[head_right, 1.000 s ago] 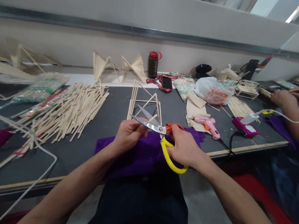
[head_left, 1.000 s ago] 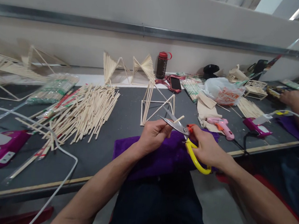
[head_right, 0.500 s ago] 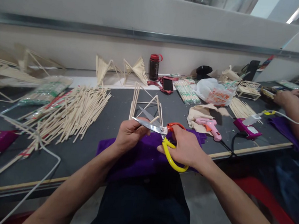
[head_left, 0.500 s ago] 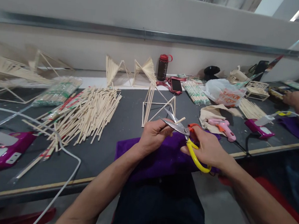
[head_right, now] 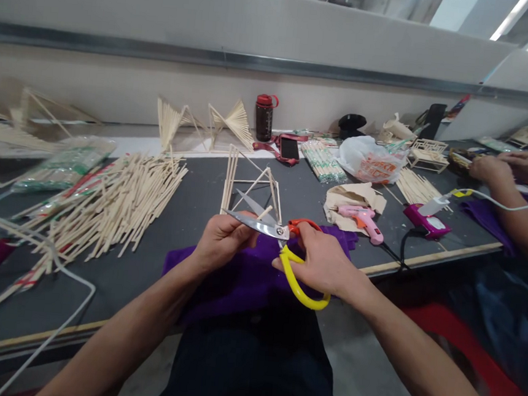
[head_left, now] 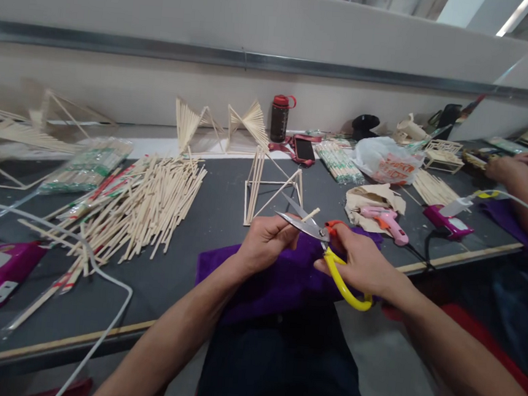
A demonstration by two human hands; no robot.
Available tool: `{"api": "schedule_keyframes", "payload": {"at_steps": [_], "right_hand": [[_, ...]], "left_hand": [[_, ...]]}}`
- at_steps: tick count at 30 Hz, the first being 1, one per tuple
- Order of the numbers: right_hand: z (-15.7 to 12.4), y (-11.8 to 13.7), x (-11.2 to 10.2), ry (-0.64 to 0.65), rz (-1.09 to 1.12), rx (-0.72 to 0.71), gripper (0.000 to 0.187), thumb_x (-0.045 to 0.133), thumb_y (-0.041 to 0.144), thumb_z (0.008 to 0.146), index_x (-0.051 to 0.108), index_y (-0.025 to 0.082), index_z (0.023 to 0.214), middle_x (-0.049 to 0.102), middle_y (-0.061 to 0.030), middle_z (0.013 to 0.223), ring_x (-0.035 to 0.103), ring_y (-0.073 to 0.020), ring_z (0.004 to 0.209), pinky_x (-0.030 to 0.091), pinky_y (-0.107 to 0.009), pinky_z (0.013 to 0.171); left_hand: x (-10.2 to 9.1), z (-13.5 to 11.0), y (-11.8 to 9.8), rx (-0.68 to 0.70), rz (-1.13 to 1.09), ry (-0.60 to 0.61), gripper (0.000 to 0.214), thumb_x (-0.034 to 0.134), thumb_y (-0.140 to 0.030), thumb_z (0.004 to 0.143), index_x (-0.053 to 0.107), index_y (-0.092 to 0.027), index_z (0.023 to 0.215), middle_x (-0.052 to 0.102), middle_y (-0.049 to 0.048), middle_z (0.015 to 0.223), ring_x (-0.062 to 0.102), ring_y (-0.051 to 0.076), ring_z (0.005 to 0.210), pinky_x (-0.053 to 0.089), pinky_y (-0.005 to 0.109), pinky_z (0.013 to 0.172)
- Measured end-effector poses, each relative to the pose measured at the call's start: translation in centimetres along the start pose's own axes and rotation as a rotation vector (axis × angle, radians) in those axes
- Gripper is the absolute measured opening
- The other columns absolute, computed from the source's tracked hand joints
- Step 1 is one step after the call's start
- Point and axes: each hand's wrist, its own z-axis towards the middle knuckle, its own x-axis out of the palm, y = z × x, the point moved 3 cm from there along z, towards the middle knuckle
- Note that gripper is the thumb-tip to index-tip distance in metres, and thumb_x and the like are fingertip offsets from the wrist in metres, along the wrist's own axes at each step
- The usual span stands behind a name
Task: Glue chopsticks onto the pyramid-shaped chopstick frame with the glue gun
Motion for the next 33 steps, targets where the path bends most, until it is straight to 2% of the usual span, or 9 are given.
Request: {"api": "schedule_keyframes", "payload": {"at_steps": [4, 11, 14, 16, 19, 21, 24, 29, 33], "right_hand": [[0.0, 0.0, 0.0, -0.029, 0.002, -0.011, 0.026, 0.061, 0.034, 0.080, 0.040, 0.021, 0.088, 0.057, -0.0016, 0.075, 0.048, -0.0163, 0.064, 0.029, -0.028, 0.058], [0.1, -0.4, 0.0, -0.063, -0.010, -0.036, 0.027, 0.063, 0.028, 0.075, 0.042, 0.020, 0.089, 0.060, -0.0027, 0.079, 0.051, -0.0157, 0.064, 0.030, -0.027, 0.058], [0.3, -0.1, -0.2, -0.080, 0.008, -0.039, 0.029, 0.064, 0.028, 0.073, 0.041, 0.020, 0.089, 0.059, -0.0020, 0.079, 0.048, -0.0145, 0.062, 0.029, -0.026, 0.057], [0.6, 0.3, -0.3, -0.100, 0.011, -0.063, 0.029, 0.064, 0.030, 0.073, 0.043, 0.020, 0.089, 0.059, -0.0021, 0.079, 0.048, -0.0146, 0.062, 0.029, -0.027, 0.057], [1.0, 0.9, -0.3, -0.115, -0.013, -0.108, 0.029, 0.063, 0.036, 0.075, 0.047, 0.019, 0.092, 0.060, -0.0031, 0.080, 0.049, -0.0162, 0.064, 0.030, -0.028, 0.058], [1.2, 1.2, -0.3, -0.127, -0.035, -0.147, 0.030, 0.062, 0.038, 0.077, 0.049, 0.018, 0.095, 0.061, -0.0047, 0.082, 0.053, -0.0182, 0.068, 0.032, -0.029, 0.060], [1.3, 1.4, -0.4, -0.148, -0.068, -0.181, 0.034, 0.062, 0.041, 0.078, 0.052, 0.016, 0.099, 0.063, -0.0070, 0.086, 0.057, -0.0208, 0.074, 0.034, -0.030, 0.064], [1.3, 1.1, -0.7, -0.186, -0.075, -0.147, 0.038, 0.064, 0.044, 0.079, 0.053, 0.016, 0.102, 0.062, -0.0060, 0.084, 0.055, -0.0207, 0.073, 0.034, -0.030, 0.064], [1.3, 1.0, -0.5, -0.164, -0.060, -0.123, 0.039, 0.068, 0.046, 0.078, 0.050, 0.018, 0.097, 0.059, -0.0038, 0.081, 0.050, -0.0181, 0.068, 0.031, -0.029, 0.062]], "left_hand": [[0.0, 0.0, 0.0, -0.006, 0.009, -0.036, 0.047, 0.054, -0.047, 0.095, 0.059, -0.016, 0.060, 0.049, -0.0001, 0.057, 0.042, 0.008, 0.050, 0.031, 0.021, 0.047], [0.1, 0.1, -0.3, 0.018, 0.035, -0.055, 0.044, 0.056, -0.039, 0.095, 0.058, -0.015, 0.058, 0.051, 0.0000, 0.056, 0.044, 0.008, 0.050, 0.032, 0.020, 0.046], [-0.1, 0.2, -0.4, -0.021, -0.036, -0.110, 0.029, 0.065, -0.030, 0.088, 0.061, -0.016, 0.063, 0.056, 0.0005, 0.062, 0.049, 0.008, 0.054, 0.036, 0.019, 0.048], [-0.3, 0.4, -0.5, -0.063, -0.149, -0.137, 0.010, 0.074, -0.023, 0.077, 0.066, -0.017, 0.076, 0.062, 0.0005, 0.072, 0.054, 0.009, 0.060, 0.040, 0.018, 0.051], [-0.4, 0.6, -1.1, -0.146, -0.261, -0.054, 0.043, 0.082, -0.016, 0.067, 0.067, -0.022, 0.107, 0.065, -0.0016, 0.079, 0.056, 0.009, 0.060, 0.044, 0.018, 0.053], [-0.5, 0.6, -1.5, -0.212, -0.242, 0.048, 0.050, 0.082, -0.017, 0.069, 0.066, -0.023, 0.115, 0.064, -0.0028, 0.074, 0.053, 0.008, 0.055, 0.043, 0.019, 0.050], [-0.9, 0.5, -1.7, -0.243, -0.183, 0.072, 0.036, 0.083, -0.020, 0.070, 0.071, -0.020, 0.105, 0.064, -0.0018, 0.069, 0.051, 0.008, 0.051, 0.043, 0.020, 0.047], [-1.9, 0.6, -1.5, -0.185, -0.172, -0.169, 0.015, 0.081, -0.025, 0.072, 0.068, -0.017, 0.075, 0.061, -0.0020, 0.061, 0.049, 0.007, 0.044, 0.036, 0.019, 0.039], [-1.7, 0.4, -1.5, -0.179, -0.143, -0.244, 0.015, 0.079, -0.024, 0.074, 0.066, -0.017, 0.070, 0.057, -0.0027, 0.054, 0.047, 0.007, 0.043, 0.035, 0.019, 0.039]]}}
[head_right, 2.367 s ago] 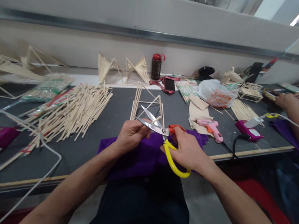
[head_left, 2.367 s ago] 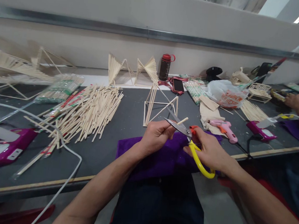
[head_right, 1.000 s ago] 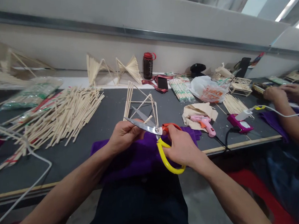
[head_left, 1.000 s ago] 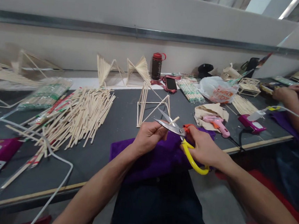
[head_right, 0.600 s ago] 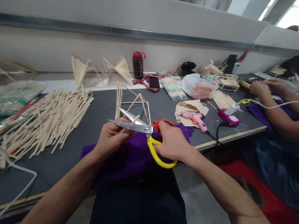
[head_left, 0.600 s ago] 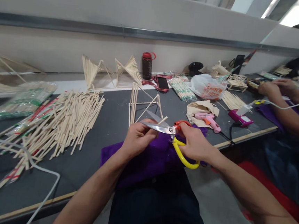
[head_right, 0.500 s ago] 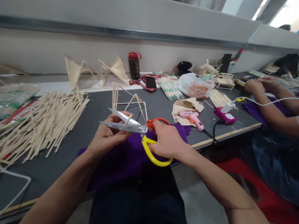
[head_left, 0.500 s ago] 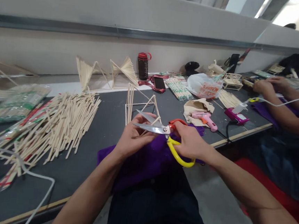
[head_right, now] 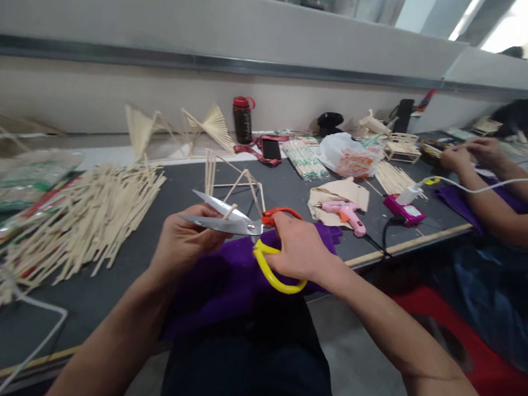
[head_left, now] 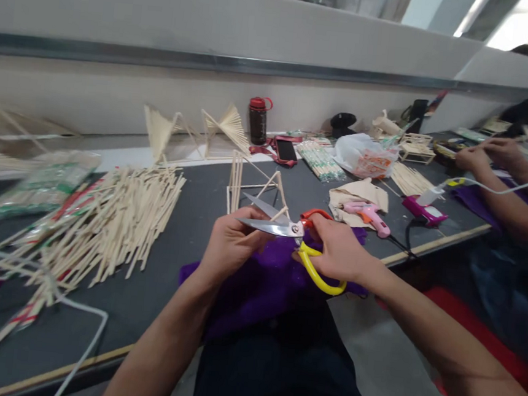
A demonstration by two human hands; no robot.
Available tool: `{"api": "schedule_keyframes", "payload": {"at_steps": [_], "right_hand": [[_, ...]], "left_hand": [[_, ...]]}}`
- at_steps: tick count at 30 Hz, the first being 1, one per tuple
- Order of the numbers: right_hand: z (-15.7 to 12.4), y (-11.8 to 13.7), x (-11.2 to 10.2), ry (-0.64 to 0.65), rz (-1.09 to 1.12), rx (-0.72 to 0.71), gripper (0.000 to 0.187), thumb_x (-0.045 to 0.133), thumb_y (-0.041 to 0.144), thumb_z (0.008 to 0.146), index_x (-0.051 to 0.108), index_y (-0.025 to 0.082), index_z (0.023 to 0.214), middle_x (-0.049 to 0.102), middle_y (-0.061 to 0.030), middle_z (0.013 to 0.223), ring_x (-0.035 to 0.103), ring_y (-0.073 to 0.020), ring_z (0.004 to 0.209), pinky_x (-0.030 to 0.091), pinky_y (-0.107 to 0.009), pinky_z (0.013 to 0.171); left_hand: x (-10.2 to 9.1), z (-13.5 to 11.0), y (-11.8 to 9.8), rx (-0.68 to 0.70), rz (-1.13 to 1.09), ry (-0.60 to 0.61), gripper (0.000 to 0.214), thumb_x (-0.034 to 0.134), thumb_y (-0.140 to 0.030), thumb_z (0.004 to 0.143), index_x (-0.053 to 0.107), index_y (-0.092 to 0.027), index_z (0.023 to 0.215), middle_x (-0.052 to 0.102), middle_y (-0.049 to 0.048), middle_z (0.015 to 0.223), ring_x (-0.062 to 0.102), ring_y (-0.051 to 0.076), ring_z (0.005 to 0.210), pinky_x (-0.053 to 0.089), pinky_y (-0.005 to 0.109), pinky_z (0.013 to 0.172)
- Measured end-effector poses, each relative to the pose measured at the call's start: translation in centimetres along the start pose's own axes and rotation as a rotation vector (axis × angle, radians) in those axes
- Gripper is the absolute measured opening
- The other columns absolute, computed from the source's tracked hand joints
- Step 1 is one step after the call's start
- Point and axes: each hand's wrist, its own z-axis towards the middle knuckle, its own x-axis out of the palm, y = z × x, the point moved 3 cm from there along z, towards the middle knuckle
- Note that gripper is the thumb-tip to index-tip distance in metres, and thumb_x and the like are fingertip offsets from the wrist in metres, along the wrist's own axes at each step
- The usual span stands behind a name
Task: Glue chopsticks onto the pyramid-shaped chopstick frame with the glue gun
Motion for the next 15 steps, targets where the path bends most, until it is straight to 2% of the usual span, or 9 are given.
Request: {"api": "schedule_keyframes", "payload": {"at_steps": [4, 8, 12, 15], "right_hand": [[0.04, 0.05, 0.26, 0.044, 0.014, 0.052, 0.046, 0.070, 0.055, 0.076, 0.045, 0.019, 0.090, 0.056, -0.0023, 0.077, 0.046, -0.0170, 0.065, 0.029, -0.028, 0.061], [-0.02, 0.22, 0.27, 0.057, -0.007, 0.030, 0.052, 0.070, 0.061, 0.074, 0.043, 0.020, 0.090, 0.055, -0.0030, 0.079, 0.045, -0.0177, 0.068, 0.028, -0.029, 0.062], [-0.09, 0.32, 0.22, 0.075, -0.001, 0.015, 0.049, 0.071, 0.056, 0.074, 0.042, 0.020, 0.088, 0.055, -0.0032, 0.081, 0.044, -0.0172, 0.068, 0.029, -0.029, 0.063], [-0.23, 0.35, 0.26, 0.102, 0.004, 0.033, 0.048, 0.071, 0.055, 0.073, 0.040, 0.021, 0.087, 0.055, -0.0035, 0.081, 0.044, -0.0174, 0.069, 0.029, -0.029, 0.063]], "left_hand": [[0.16, -0.22, 0.29, 0.023, -0.006, 0.033, 0.014, 0.075, -0.029, 0.078, 0.068, -0.016, 0.076, 0.061, -0.0007, 0.059, 0.051, 0.008, 0.047, 0.037, 0.020, 0.044], [-0.23, -0.40, 0.29, 0.103, 0.062, 0.042, 0.016, 0.068, -0.032, 0.085, 0.071, -0.017, 0.081, 0.064, 0.0017, 0.065, 0.057, 0.011, 0.059, 0.041, 0.021, 0.052], [-0.23, -0.50, -0.01, 0.174, 0.133, 0.117, 0.029, 0.063, -0.035, 0.090, 0.068, -0.016, 0.069, 0.062, 0.0021, 0.066, 0.052, 0.009, 0.057, 0.038, 0.021, 0.052], [-0.08, -0.48, 0.08, 0.159, 0.123, 0.153, 0.034, 0.060, -0.038, 0.092, 0.066, -0.015, 0.067, 0.061, 0.0013, 0.066, 0.048, 0.008, 0.054, 0.036, 0.021, 0.051]]}}
